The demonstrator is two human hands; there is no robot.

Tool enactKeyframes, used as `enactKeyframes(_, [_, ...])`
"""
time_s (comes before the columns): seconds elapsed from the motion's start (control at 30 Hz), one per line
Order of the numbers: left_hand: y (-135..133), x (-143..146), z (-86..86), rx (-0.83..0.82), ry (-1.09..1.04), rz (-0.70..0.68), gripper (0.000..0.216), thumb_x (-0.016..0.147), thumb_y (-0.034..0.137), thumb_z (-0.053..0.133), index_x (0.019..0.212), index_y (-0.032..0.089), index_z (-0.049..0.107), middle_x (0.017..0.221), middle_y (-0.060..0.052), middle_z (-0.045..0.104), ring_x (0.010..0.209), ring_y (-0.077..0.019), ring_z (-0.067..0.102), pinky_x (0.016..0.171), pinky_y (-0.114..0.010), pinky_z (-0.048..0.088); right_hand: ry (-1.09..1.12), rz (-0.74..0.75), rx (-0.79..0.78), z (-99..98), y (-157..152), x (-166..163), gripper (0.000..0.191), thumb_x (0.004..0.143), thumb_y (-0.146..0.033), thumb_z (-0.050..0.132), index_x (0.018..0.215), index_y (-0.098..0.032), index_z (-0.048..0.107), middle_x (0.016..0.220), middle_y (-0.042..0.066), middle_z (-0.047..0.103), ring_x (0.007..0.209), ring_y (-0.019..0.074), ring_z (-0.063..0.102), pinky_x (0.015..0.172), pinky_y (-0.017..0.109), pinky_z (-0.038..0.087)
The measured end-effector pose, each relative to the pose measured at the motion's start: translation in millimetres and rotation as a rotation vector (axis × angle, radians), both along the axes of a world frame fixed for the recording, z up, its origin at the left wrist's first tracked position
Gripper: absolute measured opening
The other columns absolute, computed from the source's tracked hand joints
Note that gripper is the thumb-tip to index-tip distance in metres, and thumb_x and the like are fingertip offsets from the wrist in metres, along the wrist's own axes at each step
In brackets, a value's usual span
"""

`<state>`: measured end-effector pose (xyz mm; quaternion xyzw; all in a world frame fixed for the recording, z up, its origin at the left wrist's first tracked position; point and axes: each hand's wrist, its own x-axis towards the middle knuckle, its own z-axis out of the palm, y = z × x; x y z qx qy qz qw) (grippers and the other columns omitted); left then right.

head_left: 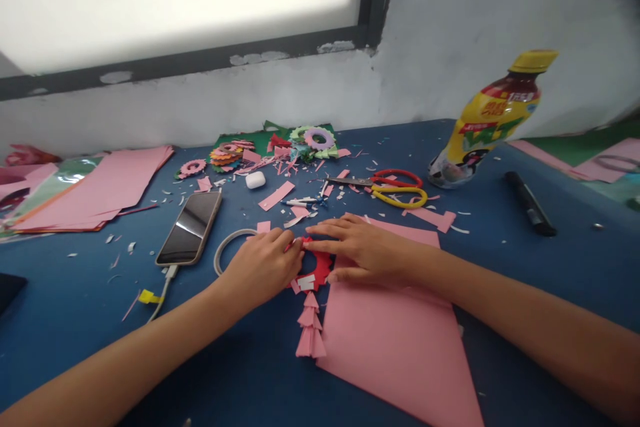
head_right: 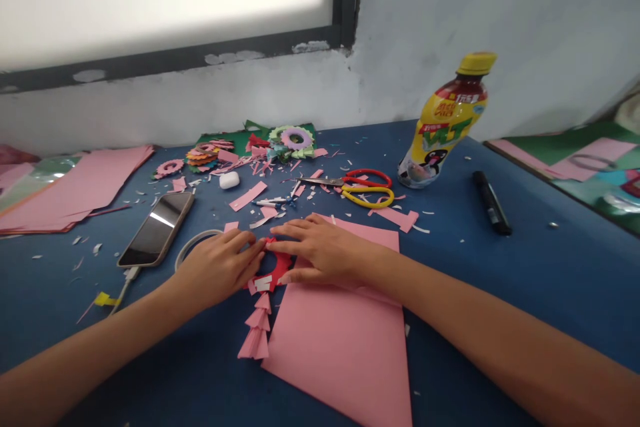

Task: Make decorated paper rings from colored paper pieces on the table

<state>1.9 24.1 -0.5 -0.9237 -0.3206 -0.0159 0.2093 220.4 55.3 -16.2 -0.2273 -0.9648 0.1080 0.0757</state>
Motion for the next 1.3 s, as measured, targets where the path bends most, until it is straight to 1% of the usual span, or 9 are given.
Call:
enactKeyframes(0.17, [-1.3, 0.8, -1.2, -0.017, 0.001, -0.025, 0.023, 0.087, 0.017, 0.042, 0.088, 0.013, 0.065, 0.073, -0.006, 0.06, 0.067, -0.0192, 0.056, 0.055, -0.029, 0.044, -0.006, -0.013, 0.012, 0.2, -0.7, -1.3, 0.055, 0.087, -0.051, 0.038, 0.136, -0.024, 0.034, 0.139, 0.011, 0.036, 0.123, 0.0249, 0.036, 0.093, 0.045, 0.029])
enactKeyframes(0.27, [2.8, 0.0, -2.8, -0.14, -0.137, 0.058, 0.027, 0.089, 0.021, 0.039, 0.088, 0.015, 0.065, 0.078, -0.006, 0.061, 0.07, -0.0186, 0.057, 0.059, -0.029, 0.046, -0.009, -0.014, 0.03, 1.1, -1.1, -2.4, 0.055, 0.087, -0.051, 0.039, 0.135, -0.024, 0.036, 0.139, 0.012, 0.036, 0.122, 0.0254, 0.037, 0.093, 0.045, 0.03])
enactKeyframes(0.33, [6.0, -1.4, -4.1, -0.248, -0.263, 0.131, 0.027, 0.089, 0.024, 0.04, 0.089, 0.017, 0.066, 0.083, -0.005, 0.063, 0.073, -0.0167, 0.058, 0.063, -0.027, 0.047, -0.02, -0.013, 0.046, 1.5, -1.2, -2.9, 0.054, 0.087, -0.05, 0.038, 0.134, -0.024, 0.037, 0.139, 0.012, 0.036, 0.123, 0.0258, 0.036, 0.092, 0.046, 0.031])
enactKeyframes(0.4, [8.6, -3.0, -5.5, -0.32, -0.34, 0.167, 0.026, 0.088, 0.025, 0.042, 0.09, 0.019, 0.067, 0.086, -0.004, 0.064, 0.075, -0.0153, 0.059, 0.065, -0.026, 0.046, -0.029, -0.01, 0.058, 1.8, -1.3, -3.0, 0.053, 0.087, -0.05, 0.038, 0.134, -0.024, 0.037, 0.139, 0.012, 0.037, 0.123, 0.0259, 0.036, 0.091, 0.046, 0.032])
enactKeyframes(0.57, [11.3, -5.0, -8.2, -0.364, -0.388, 0.167, 0.026, 0.088, 0.025, 0.044, 0.087, 0.019, 0.069, 0.084, -0.004, 0.065, 0.075, -0.0153, 0.059, 0.065, -0.025, 0.045, -0.026, -0.013, 0.055, 3.2, -1.9, -2.8, 0.053, 0.088, -0.051, 0.037, 0.134, -0.025, 0.038, 0.139, 0.012, 0.037, 0.123, 0.026, 0.037, 0.091, 0.046, 0.032])
enactKeyframes(0.8, [17.1, -3.8, -3.8, -0.504, -0.53, 0.199, 0.016, 0.082, 0.023, 0.053, 0.081, 0.021, 0.069, 0.079, -0.001, 0.064, 0.074, -0.0136, 0.059, 0.066, -0.023, 0.045, -0.014, -0.034, 0.039, 5.5, -2.4, -6.6, 0.053, 0.086, -0.054, 0.037, 0.13, -0.024, 0.043, 0.135, 0.012, 0.041, 0.12, 0.0259, 0.039, 0.091, 0.046, 0.032])
enactKeyframes(0.97, [19.0, -4.5, -2.3, -0.487, -0.473, 0.128, 0.018, 0.084, 0.021, 0.049, 0.091, 0.021, 0.066, 0.09, -0.003, 0.064, 0.085, -0.0163, 0.059, 0.074, -0.027, 0.047, 0.002, -0.026, 0.053, 3.5, -1.7, -7.2, 0.054, 0.085, -0.055, 0.038, 0.128, -0.023, 0.045, 0.134, 0.012, 0.042, 0.12, 0.0263, 0.04, 0.091, 0.046, 0.033])
enactKeyframes(1.1, [19.2, -6.2, -0.4, -0.425, -0.361, 0.063, 0.022, 0.084, 0.021, 0.047, 0.095, 0.021, 0.066, 0.093, -0.005, 0.063, 0.087, -0.0179, 0.058, 0.074, -0.028, 0.047, -0.005, -0.02, 0.079, 2.7, -1.4, -6.1, 0.052, 0.086, -0.054, 0.039, 0.127, -0.023, 0.046, 0.135, 0.013, 0.041, 0.119, 0.0271, 0.04, 0.09, 0.046, 0.034])
enactKeyframes(1.3, [21.6, -9.1, 1.7, -0.376, -0.367, 0.066, 0.022, 0.085, 0.029, 0.048, 0.096, 0.023, 0.066, 0.092, -0.005, 0.061, 0.087, -0.0166, 0.057, 0.078, -0.028, 0.047, -0.009, -0.013, 0.07, 4.7, -1.6, -3.8, 0.048, 0.087, -0.049, 0.04, 0.13, -0.026, 0.043, 0.136, 0.011, 0.04, 0.12, 0.0247, 0.04, 0.091, 0.044, 0.033])
